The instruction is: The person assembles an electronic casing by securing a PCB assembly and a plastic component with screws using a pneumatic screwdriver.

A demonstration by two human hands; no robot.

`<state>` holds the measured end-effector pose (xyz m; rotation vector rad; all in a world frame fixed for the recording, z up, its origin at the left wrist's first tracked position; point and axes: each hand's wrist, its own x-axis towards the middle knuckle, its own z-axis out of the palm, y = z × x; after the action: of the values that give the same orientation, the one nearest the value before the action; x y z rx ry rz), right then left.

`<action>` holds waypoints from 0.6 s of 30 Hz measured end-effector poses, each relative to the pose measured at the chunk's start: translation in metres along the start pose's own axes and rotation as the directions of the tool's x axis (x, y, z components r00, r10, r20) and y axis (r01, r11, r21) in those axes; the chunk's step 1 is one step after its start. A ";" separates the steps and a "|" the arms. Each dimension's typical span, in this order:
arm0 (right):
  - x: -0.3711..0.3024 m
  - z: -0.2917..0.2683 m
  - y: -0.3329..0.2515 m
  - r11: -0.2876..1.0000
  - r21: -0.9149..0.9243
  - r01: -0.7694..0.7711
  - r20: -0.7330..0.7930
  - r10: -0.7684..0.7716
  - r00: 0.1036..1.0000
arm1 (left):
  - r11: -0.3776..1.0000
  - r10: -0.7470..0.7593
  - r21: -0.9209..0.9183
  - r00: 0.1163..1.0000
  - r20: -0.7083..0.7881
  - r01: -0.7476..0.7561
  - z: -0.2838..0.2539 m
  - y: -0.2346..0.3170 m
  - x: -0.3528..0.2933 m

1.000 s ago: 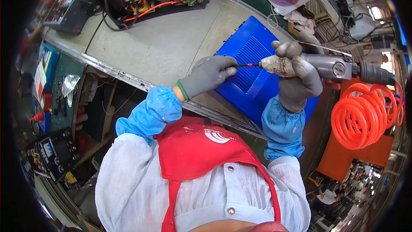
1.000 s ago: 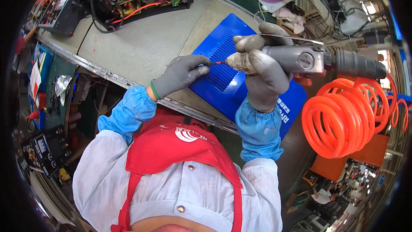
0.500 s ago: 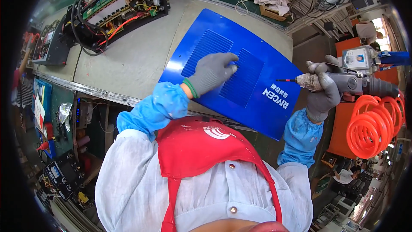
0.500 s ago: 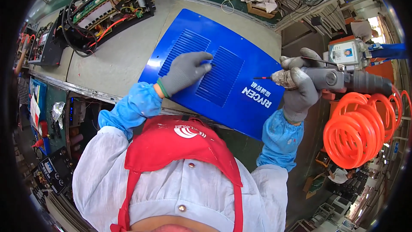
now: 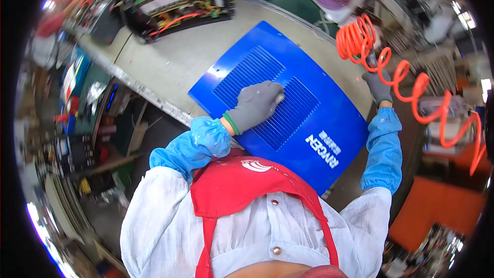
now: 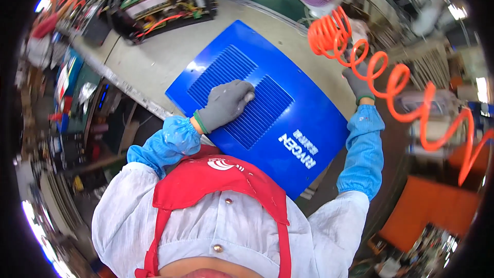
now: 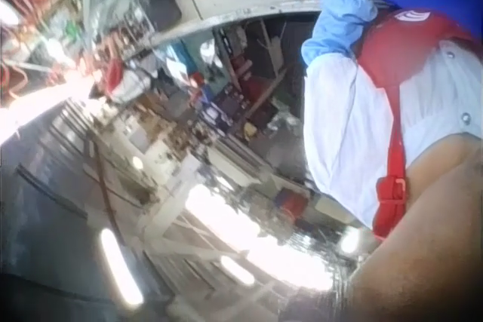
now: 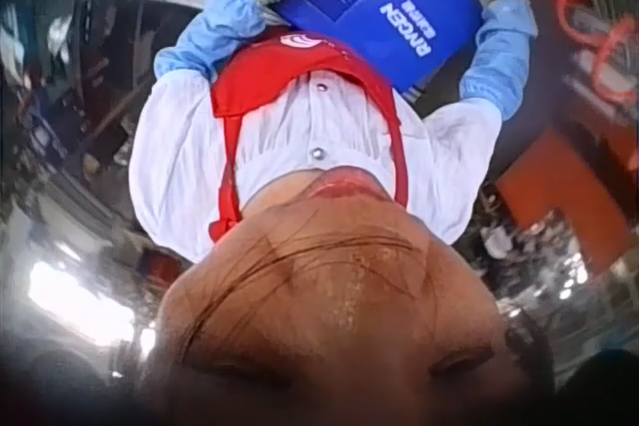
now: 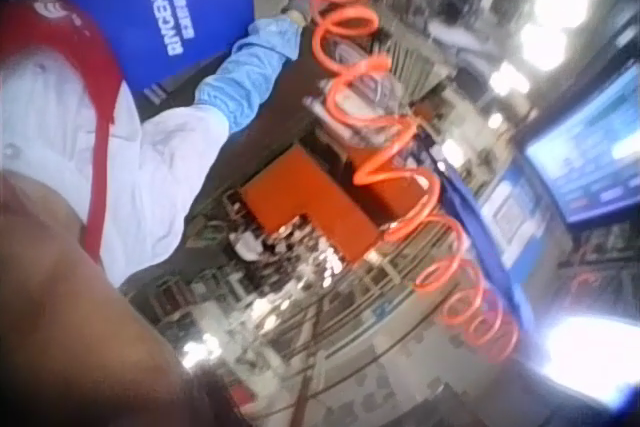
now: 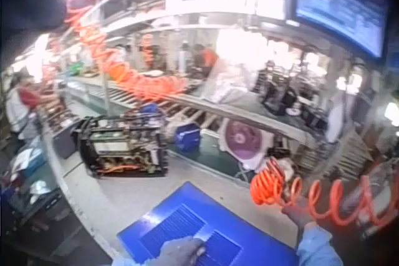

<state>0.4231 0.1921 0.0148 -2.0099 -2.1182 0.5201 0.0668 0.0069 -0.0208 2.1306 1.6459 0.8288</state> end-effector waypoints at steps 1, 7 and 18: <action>0.025 0.024 0.045 0.949 -0.150 0.276 -0.083 -0.290 0.953 | 0.988 0.026 -0.146 0.994 -0.105 -0.042 -0.002 0.000 0.002; 0.102 0.116 0.108 0.938 -0.007 -0.346 0.368 0.324 0.872 | -0.238 -0.619 -0.932 0.696 0.364 0.275 -0.075 -0.024 -0.052; 0.115 0.162 0.218 0.970 -0.159 0.182 0.389 -0.108 0.915 | 0.110 -0.897 -0.833 0.415 0.152 0.542 -0.078 -0.085 -0.123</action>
<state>0.5587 0.2914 -0.2277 -1.9506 -2.6155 0.7569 -0.0672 -0.0934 -0.0396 0.2845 1.6952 1.3001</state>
